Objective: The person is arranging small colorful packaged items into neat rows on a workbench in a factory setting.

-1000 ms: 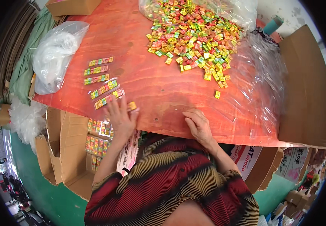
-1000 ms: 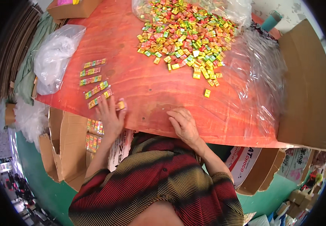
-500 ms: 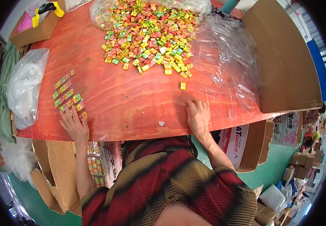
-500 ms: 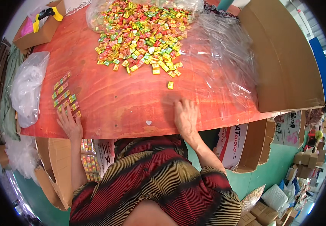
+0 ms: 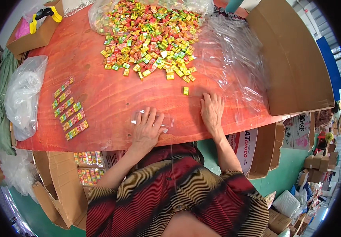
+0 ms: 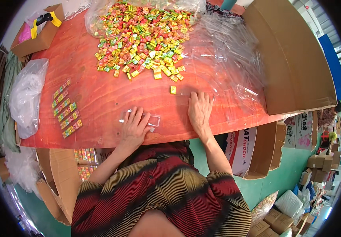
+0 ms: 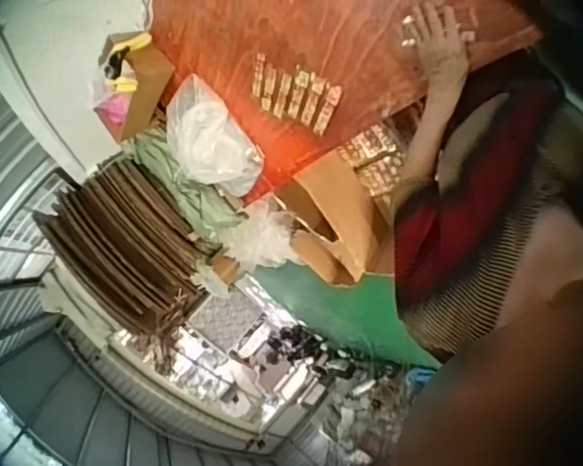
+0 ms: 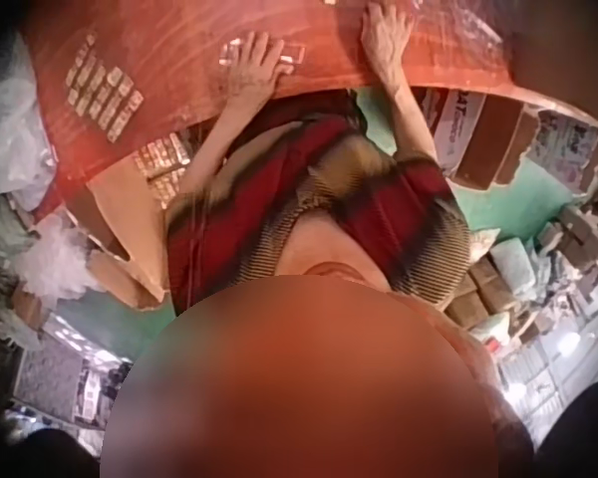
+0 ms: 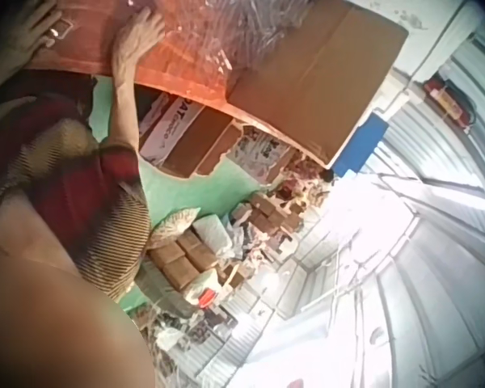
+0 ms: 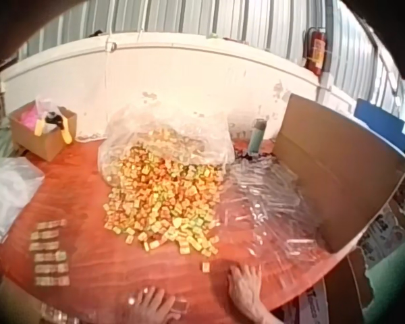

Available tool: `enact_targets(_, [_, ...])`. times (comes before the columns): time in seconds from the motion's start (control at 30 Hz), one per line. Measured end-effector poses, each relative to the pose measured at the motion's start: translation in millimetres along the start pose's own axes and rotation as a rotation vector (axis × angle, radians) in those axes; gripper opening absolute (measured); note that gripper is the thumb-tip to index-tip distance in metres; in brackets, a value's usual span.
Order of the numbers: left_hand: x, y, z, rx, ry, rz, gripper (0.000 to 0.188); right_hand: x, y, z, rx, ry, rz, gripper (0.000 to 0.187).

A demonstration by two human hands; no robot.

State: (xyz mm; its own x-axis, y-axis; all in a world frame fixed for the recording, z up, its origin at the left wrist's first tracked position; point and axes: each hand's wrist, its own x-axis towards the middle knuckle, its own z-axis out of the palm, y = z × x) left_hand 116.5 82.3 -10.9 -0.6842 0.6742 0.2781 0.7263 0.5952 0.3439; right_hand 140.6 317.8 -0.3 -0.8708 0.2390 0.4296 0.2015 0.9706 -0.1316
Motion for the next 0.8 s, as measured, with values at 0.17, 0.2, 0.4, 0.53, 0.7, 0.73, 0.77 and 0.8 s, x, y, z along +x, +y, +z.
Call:
enact_targets(0.17, [-10, -9, -4, -0.028, 0.035, -0.039, 0.044, -25, -6, -6, 0.254, -0.070, -0.162, 0.010])
enact_targets(0.2, [-12, -9, -4, -0.034, 0.062, -0.045, 0.041, -34, -13, -7, 0.297, -0.142, -0.133, 0.011])
enact_targets(0.4, [-12, -5, -13, 0.022, 0.053, -0.067, 0.036, -21, -37, -8, 0.445, -0.161, -0.225, 0.021])
enact_targets(0.53, [11, -18, -19, 0.025, 0.150, -0.111, 0.041, 25, -33, 7, 0.314, -0.215, 0.006, 0.045])
enact_targets(0.7, [83, -53, -19, -0.134, 0.149, -0.285, 0.049, 61, -41, 26, 0.341, -0.376, 0.144, 0.053])
enact_targets(0.73, [90, -59, -16, -0.128, 0.157, -0.288, 0.049, 62, -46, 30, 0.410, -0.342, 0.108, 0.050])
enact_targets(0.77, [96, -65, -11, -0.157, 0.134, -0.258, 0.048, 63, -50, 35, 0.479, -0.308, 0.072, 0.047])
enact_targets(0.8, [101, -66, -6, -0.192, 0.103, -0.226, 0.046, 62, -53, 41, 0.480, -0.308, 0.070, 0.047])
